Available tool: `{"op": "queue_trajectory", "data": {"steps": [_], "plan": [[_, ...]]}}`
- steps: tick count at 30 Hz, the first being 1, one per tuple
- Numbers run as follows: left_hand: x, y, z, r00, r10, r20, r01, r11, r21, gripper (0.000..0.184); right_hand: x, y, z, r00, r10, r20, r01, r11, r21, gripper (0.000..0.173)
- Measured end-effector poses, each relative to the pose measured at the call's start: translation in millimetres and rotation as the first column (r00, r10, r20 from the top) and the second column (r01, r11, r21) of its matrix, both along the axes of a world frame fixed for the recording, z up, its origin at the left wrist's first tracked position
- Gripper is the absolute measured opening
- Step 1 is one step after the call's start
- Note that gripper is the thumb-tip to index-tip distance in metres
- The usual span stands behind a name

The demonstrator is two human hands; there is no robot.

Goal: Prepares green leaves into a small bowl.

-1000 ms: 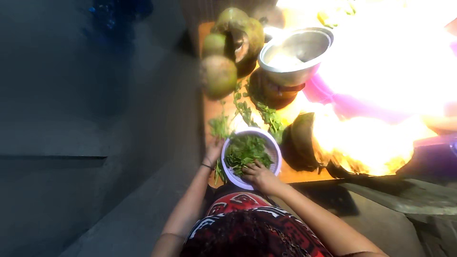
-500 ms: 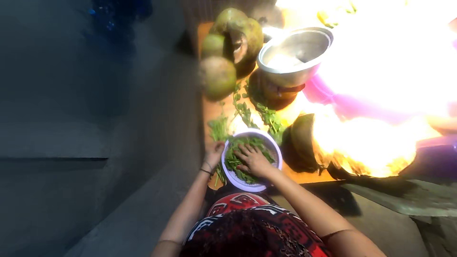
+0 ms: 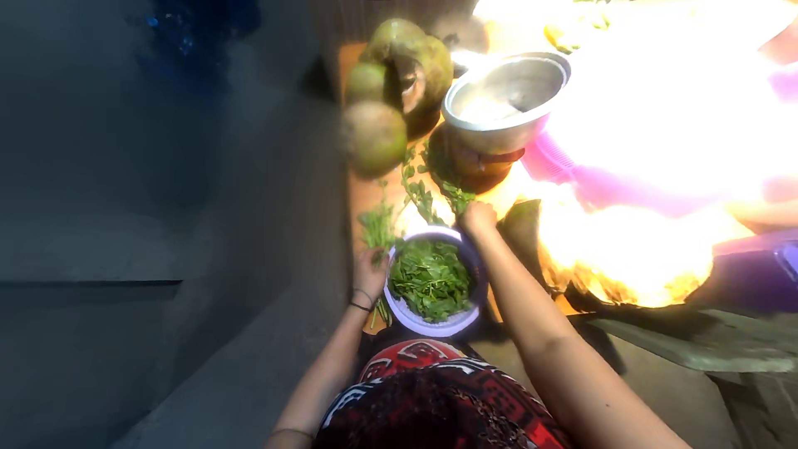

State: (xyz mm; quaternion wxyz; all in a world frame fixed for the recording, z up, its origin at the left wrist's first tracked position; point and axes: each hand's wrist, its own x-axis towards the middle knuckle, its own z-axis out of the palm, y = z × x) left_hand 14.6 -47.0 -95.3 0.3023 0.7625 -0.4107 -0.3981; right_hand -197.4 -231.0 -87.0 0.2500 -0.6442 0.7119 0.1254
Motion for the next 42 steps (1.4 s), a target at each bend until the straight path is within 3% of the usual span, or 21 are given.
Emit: {"op": "queue_trajectory", "data": {"steps": [2, 7, 10, 14, 17, 20, 22, 28, 30, 32, 35, 38, 42], "plan": [[4.1, 1.3, -2.9, 0.999, 0.055, 0.002, -0.055, 0.999, -0.002, 0.032, 2.2, 0.1, -6.4, 0.998, 0.020, -0.061, -0.020, 1.000, 0.000, 0.038], [13.3, 7.5, -8.2, 0.995, 0.089, -0.039, -0.087, 0.995, 0.057, 0.037, -5.6, -0.6, -1.5, 0.994, -0.076, 0.082, 0.088, 0.983, -0.161, 0.041], [11.1, 6.1, -6.0, 0.993, 0.102, -0.065, -0.098, 0.993, 0.062, 0.038, -10.5, 0.1, 16.2, 0.964, -0.125, 0.235, 0.178, 0.959, -0.221, 0.033], [3.6, 1.3, 4.7, 0.995, 0.096, -0.032, -0.097, 0.995, -0.018, 0.037, -14.4, 10.9, 47.1, 0.879, -0.030, 0.476, 0.218, 0.913, -0.345, 0.029], [0.2, -1.7, 17.7, 0.997, 0.070, -0.039, -0.074, 0.990, -0.122, 0.033, -19.5, 27.5, 59.4, 0.641, 0.043, 0.767, 0.312, 0.898, -0.310, 0.029], [-6.7, -2.5, 31.1, 0.997, 0.031, -0.069, -0.050, 0.952, -0.302, 0.023, -7.0, 54.5, 70.2, 0.295, -0.055, 0.954, 0.342, 0.938, -0.052, 0.029], [-12.3, -2.1, 39.7, 0.995, 0.002, -0.096, -0.042, 0.904, -0.425, 0.022, 2.9, 71.9, 69.6, 0.207, -0.087, 0.974, 0.292, 0.956, 0.023, 0.030], [-29.5, -1.4, 69.5, 0.990, 0.015, -0.140, -0.097, 0.788, -0.608, 0.020, 26.9, 110.1, 64.2, 0.197, 0.121, 0.973, 0.169, 0.973, -0.155, 0.043], [-31.1, 0.7, 81.4, 0.979, -0.014, -0.203, -0.095, 0.854, -0.512, 0.021, 32.8, 118.4, 64.6, 0.206, 0.155, 0.966, 0.148, 0.971, -0.188, 0.047], [-31.1, 1.8, 88.4, 0.957, 0.007, -0.290, -0.123, 0.916, -0.383, 0.021, 37.9, 126.2, 64.3, 0.280, 0.222, 0.934, 0.122, 0.957, -0.264, 0.046], [-28.8, 2.6, 87.6, 0.933, 0.086, -0.350, -0.193, 0.940, -0.281, 0.025, 44.3, 136.9, 62.1, 0.362, 0.325, 0.874, 0.099, 0.919, -0.383, 0.041], [-26.4, 3.8, 90.2, 0.888, 0.158, -0.432, -0.241, 0.960, -0.143, 0.033, 47.2, 147.3, 57.5, 0.380, 0.477, 0.792, 0.048, 0.845, -0.532, 0.037], [-22.6, 4.7, 83.3, 0.857, 0.166, -0.488, -0.267, 0.953, -0.145, 0.036, 49.8, 151.9, 50.3, 0.359, 0.533, 0.766, 0.076, 0.802, -0.593, 0.033]]}}
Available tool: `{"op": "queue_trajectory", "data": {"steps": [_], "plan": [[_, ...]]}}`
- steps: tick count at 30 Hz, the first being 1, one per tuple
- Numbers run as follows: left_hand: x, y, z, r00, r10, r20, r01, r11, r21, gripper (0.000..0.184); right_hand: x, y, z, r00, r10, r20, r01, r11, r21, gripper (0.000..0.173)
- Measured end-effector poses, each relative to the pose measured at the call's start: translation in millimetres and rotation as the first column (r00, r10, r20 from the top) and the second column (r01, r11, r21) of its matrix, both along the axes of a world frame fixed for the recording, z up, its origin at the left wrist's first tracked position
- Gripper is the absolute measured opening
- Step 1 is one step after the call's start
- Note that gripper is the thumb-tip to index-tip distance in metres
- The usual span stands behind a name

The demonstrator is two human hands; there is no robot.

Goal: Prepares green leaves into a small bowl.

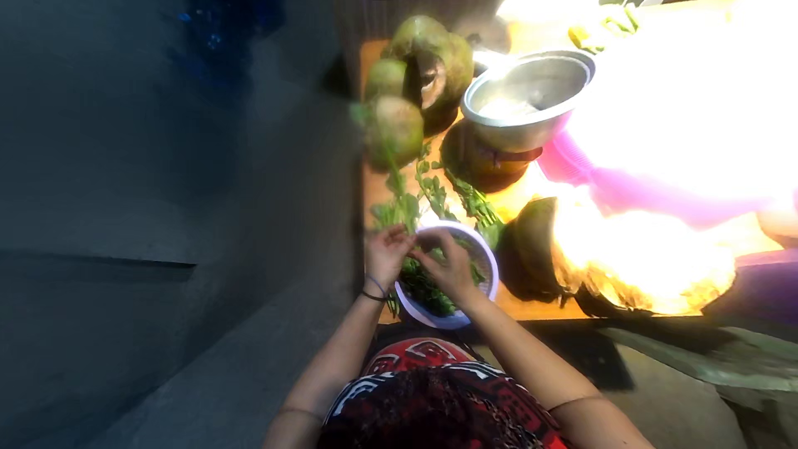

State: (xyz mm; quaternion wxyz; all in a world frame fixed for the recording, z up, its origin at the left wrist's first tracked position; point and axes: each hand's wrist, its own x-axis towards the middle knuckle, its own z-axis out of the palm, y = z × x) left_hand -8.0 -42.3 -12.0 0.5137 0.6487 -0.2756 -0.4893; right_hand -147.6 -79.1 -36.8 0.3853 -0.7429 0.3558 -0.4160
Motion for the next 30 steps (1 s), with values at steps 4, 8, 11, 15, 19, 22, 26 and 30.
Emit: {"op": "queue_trajectory", "data": {"steps": [4, 8, 11, 15, 19, 22, 26, 30], "plan": [[-1.0, 2.9, 0.6, 0.998, 0.025, -0.055, -0.025, 1.000, -0.004, 0.034, -3.5, -0.8, 8.2, 0.984, -0.112, 0.137, 0.052, 0.923, 0.382, 0.028], [-1.8, 4.5, -0.7, 0.994, 0.040, -0.097, -0.046, 0.997, -0.057, 0.034, -10.1, -19.4, 11.7, 0.967, -0.241, 0.082, 0.109, 0.685, 0.720, 0.027], [3.0, 4.9, 0.2, 0.996, 0.032, -0.088, -0.037, 0.998, -0.056, 0.036, -22.6, -24.4, 11.9, 0.978, -0.167, 0.128, -0.007, 0.584, 0.811, 0.031], [8.5, 4.1, 1.5, 0.999, 0.031, -0.043, -0.034, 0.997, -0.069, 0.034, -38.8, -14.2, 5.9, 0.984, 0.134, 0.117, -0.170, 0.906, 0.387, 0.037], [9.7, 1.9, 4.4, 1.000, 0.022, -0.010, -0.023, 0.998, -0.059, 0.030, -42.9, -11.5, 4.0, 0.937, 0.206, -0.283, -0.282, 0.923, -0.262, 0.040], [12.3, -0.9, 6.3, 1.000, 0.017, -0.010, -0.017, 1.000, -0.021, 0.031, -41.4, -11.1, -0.5, 0.917, 0.194, -0.347, -0.306, 0.902, -0.304, 0.026], [13.8, -3.1, 5.8, 1.000, -0.014, -0.008, 0.014, 1.000, -0.015, 0.028, -39.6, -12.2, 0.0, 0.900, 0.213, -0.381, -0.333, 0.899, -0.284, 0.024], [13.1, -0.6, 2.6, 0.994, -0.096, 0.053, 0.097, 0.995, -0.010, 0.030, -35.9, -9.7, -7.3, 0.911, 0.259, -0.321, -0.339, 0.913, -0.226, 0.021]]}}
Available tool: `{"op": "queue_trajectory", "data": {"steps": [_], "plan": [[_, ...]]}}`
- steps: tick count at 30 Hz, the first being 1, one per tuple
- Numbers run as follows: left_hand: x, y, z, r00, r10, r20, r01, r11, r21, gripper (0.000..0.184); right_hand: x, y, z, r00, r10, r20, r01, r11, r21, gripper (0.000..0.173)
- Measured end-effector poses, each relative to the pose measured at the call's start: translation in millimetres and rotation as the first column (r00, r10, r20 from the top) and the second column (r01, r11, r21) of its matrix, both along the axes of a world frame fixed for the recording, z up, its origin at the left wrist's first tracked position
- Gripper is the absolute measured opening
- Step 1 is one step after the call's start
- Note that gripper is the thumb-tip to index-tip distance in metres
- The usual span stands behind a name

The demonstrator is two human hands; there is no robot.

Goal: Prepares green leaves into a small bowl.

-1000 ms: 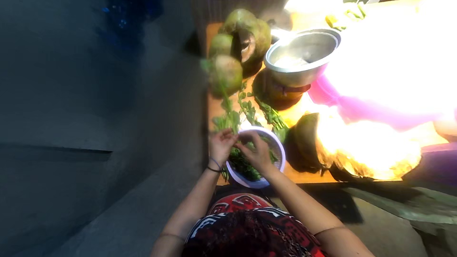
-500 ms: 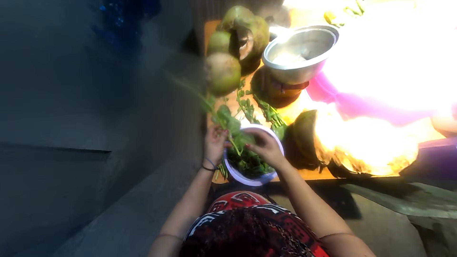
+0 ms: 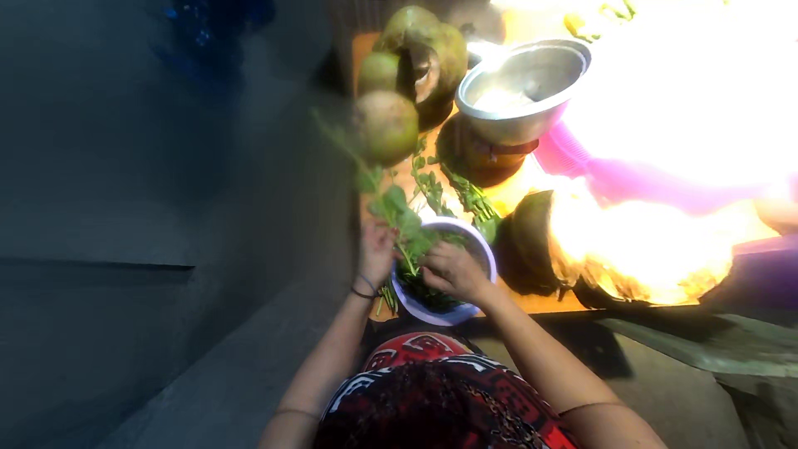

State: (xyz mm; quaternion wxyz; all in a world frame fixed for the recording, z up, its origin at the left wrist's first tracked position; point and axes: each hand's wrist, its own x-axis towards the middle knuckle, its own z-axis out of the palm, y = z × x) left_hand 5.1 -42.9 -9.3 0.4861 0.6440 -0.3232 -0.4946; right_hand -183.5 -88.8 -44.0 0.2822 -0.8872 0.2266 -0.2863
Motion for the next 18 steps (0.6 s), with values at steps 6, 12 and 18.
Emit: {"op": "queue_trajectory", "data": {"steps": [6, 12, 18], "plan": [[0.8, 1.5, 5.1, 0.998, -0.064, 0.009, 0.064, 0.996, -0.069, 0.026, 14.2, 19.1, 12.9, 0.974, -0.184, 0.130, 0.049, 0.736, 0.675, 0.013], [1.8, 0.4, 11.7, 0.993, -0.117, -0.026, 0.115, 0.991, -0.069, 0.024, 28.9, 22.6, 17.5, 0.856, -0.516, 0.020, 0.129, 0.251, 0.959, 0.024], [2.0, -0.5, 14.4, 0.992, -0.106, -0.070, 0.106, 0.994, -0.006, 0.027, 16.9, 12.5, 23.7, 0.784, -0.619, 0.046, 0.259, 0.394, 0.882, 0.019]]}}
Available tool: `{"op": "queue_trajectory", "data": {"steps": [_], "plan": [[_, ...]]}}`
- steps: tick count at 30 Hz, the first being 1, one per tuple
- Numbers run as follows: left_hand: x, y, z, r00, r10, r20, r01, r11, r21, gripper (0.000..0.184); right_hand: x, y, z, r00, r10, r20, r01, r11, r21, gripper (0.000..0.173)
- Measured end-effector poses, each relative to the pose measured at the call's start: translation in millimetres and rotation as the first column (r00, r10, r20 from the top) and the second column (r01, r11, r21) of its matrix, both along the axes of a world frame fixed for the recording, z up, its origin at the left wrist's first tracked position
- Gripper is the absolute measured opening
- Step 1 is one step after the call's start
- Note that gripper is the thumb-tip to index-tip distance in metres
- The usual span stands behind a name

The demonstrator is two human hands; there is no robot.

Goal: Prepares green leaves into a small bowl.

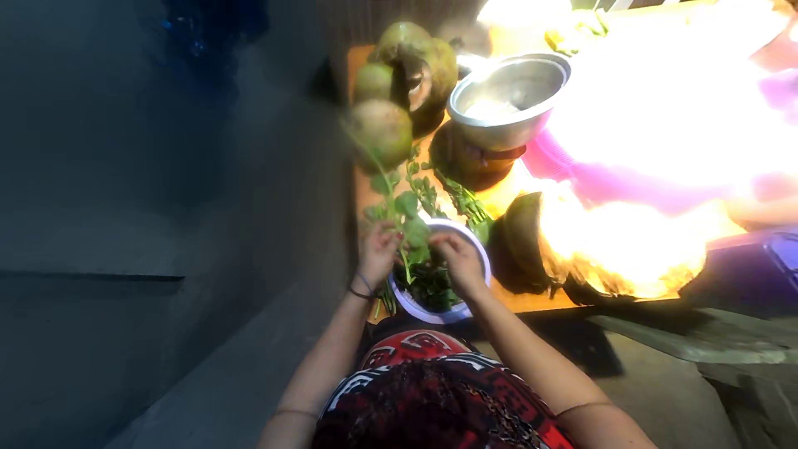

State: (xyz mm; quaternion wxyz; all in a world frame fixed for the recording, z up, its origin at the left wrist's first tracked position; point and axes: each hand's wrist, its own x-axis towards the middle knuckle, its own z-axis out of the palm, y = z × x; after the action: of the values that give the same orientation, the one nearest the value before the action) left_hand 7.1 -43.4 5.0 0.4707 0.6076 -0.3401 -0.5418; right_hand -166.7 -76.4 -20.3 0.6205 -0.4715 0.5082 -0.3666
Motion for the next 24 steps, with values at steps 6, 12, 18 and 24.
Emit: {"op": "queue_trajectory", "data": {"steps": [6, 12, 18, 24], "plan": [[-3.5, -11.5, -7.4, 0.996, 0.061, -0.069, -0.065, 0.996, -0.055, 0.027, -5.2, 8.6, -10.0, 0.981, 0.161, -0.112, -0.195, 0.855, -0.480, 0.027], [-4.7, -13.6, -12.5, 0.991, 0.074, -0.115, -0.083, 0.994, -0.069, 0.028, -6.2, 13.7, -21.9, 0.873, 0.110, -0.475, -0.447, 0.569, -0.690, 0.026], [-9.5, -8.1, -18.9, 0.994, -0.049, -0.099, 0.041, 0.996, -0.081, 0.027, -12.0, 13.5, -23.2, 0.807, 0.193, -0.558, -0.561, 0.545, -0.623, 0.025], [-9.4, -2.8, -15.5, 0.988, -0.147, -0.044, 0.143, 0.986, -0.091, 0.030, 4.2, 20.7, -13.2, 0.966, 0.251, -0.068, -0.249, 0.968, 0.032, 0.019]]}}
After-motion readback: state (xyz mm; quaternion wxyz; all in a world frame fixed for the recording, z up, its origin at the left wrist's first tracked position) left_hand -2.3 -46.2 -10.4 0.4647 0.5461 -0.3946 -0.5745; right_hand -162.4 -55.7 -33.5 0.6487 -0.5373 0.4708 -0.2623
